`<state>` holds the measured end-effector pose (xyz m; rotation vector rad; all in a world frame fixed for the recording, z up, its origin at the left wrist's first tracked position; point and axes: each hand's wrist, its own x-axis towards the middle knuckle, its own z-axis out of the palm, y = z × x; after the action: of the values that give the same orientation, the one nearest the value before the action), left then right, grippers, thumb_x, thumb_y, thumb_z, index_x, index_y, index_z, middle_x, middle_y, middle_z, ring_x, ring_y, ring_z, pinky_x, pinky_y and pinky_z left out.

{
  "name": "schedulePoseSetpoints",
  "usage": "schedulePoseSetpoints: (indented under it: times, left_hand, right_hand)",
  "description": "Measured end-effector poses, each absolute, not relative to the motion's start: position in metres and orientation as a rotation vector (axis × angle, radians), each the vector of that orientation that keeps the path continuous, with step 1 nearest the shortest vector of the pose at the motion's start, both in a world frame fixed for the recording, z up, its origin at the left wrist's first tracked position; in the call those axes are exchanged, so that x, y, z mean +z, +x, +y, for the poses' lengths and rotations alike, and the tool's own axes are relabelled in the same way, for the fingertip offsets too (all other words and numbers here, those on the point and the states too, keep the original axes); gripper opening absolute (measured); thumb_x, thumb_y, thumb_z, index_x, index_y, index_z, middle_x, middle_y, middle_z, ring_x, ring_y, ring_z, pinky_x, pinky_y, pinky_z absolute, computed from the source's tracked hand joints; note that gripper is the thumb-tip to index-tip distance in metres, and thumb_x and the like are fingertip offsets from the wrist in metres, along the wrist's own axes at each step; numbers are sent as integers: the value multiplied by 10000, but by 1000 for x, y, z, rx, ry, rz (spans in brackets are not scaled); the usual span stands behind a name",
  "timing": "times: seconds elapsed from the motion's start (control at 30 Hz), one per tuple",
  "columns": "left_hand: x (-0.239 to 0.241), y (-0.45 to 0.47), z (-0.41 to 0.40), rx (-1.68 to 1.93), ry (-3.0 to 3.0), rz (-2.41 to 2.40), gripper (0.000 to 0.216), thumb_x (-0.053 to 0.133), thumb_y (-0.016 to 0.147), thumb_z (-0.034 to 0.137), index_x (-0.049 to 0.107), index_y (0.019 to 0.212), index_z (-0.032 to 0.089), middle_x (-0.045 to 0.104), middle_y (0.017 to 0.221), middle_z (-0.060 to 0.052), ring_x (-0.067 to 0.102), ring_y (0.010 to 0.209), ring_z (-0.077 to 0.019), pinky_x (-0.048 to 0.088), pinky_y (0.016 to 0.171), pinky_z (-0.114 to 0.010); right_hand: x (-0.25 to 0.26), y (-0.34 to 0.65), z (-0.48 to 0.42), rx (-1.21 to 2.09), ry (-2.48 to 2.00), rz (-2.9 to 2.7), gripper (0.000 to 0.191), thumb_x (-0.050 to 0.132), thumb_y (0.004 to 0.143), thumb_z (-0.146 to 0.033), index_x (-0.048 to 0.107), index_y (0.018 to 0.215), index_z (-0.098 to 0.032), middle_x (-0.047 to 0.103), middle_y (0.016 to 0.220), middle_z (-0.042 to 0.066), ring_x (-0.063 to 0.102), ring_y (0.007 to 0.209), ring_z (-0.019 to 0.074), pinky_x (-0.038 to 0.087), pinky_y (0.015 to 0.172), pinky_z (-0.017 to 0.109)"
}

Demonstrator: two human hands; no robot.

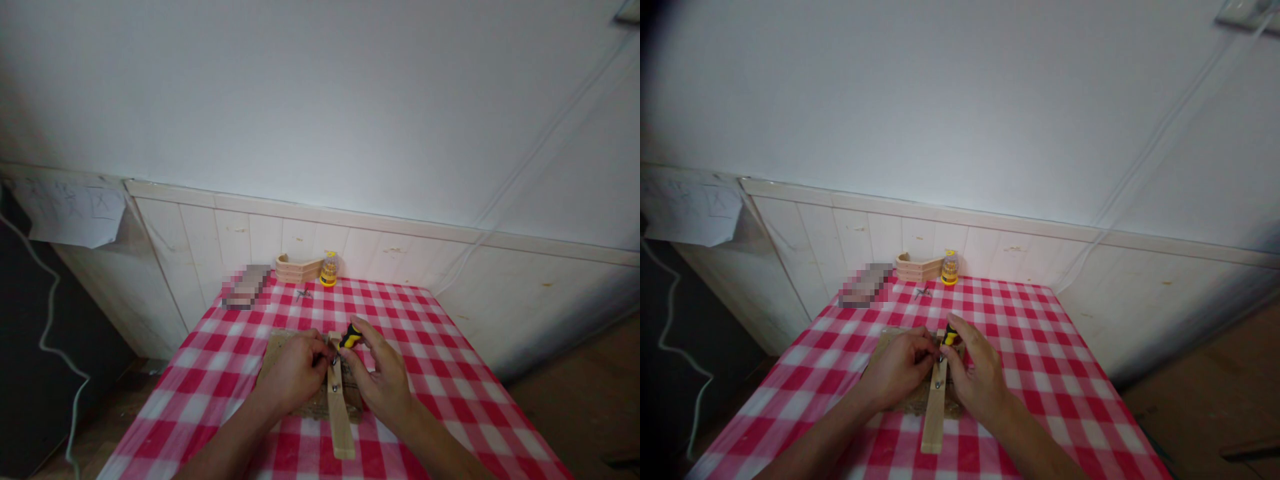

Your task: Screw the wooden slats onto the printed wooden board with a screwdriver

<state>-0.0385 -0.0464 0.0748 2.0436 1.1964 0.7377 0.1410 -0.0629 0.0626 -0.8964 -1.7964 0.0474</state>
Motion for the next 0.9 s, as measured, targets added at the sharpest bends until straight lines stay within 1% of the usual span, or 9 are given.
schedulePoseSetpoints:
  times: [0.1, 0.3, 0.47, 0.67, 0.77, 0.9]
  left_hand:
    - [72, -38, -45, 733, 2046, 1195, 259, 519, 860, 132, 750, 793, 227, 720, 872, -10, 669, 833, -165, 489, 745, -246]
    - [71, -37, -45, 740, 2021, 1202, 250, 542, 858, 139, 770, 821, 234, 727, 888, -10, 677, 844, -165, 496, 761, -248]
    - [74, -38, -46, 755, 2015, 1191, 250, 541, 855, 126, 764, 800, 224, 724, 872, -10, 672, 817, -161, 488, 753, -245]
    - [70, -38, -45, 785, 2013, 1162, 247, 536, 860, 124, 743, 769, 222, 705, 848, -6, 659, 797, -151, 469, 722, -233]
    - [68, -38, -44, 788, 2016, 1156, 253, 531, 857, 115, 737, 752, 218, 693, 829, -5, 651, 783, -148, 457, 705, -233]
    - [69, -38, -44, 759, 2032, 1175, 254, 527, 872, 138, 737, 759, 225, 689, 831, -3, 649, 786, -149, 452, 698, -233]
  right_hand:
    - [63, 141, -64, 32, -898, -1808, 555, 636, 909, -129, 535, 1426, -304, 756, 1171, 83, 766, 983, 235, 666, 849, 367]
    - [58, 142, -68, 81, -884, -1823, 554, 601, 921, -106, 506, 1442, -268, 742, 1205, 108, 760, 1022, 249, 653, 901, 407]
    - [54, 143, -65, 105, -917, -1801, 567, 608, 927, -114, 493, 1450, -299, 735, 1214, 96, 761, 1005, 234, 646, 914, 402]
    - [57, 143, -62, 51, -884, -1796, 578, 626, 926, -128, 487, 1457, -310, 725, 1230, 96, 754, 1012, 235, 652, 883, 385]
    - [61, 141, -63, 39, -879, -1797, 570, 639, 921, -133, 503, 1444, -315, 738, 1190, 83, 759, 980, 226, 656, 857, 357]
    - [65, 138, -62, 41, -856, -1793, 541, 640, 919, -129, 534, 1415, -320, 753, 1089, 62, 763, 909, 210, 661, 789, 312]
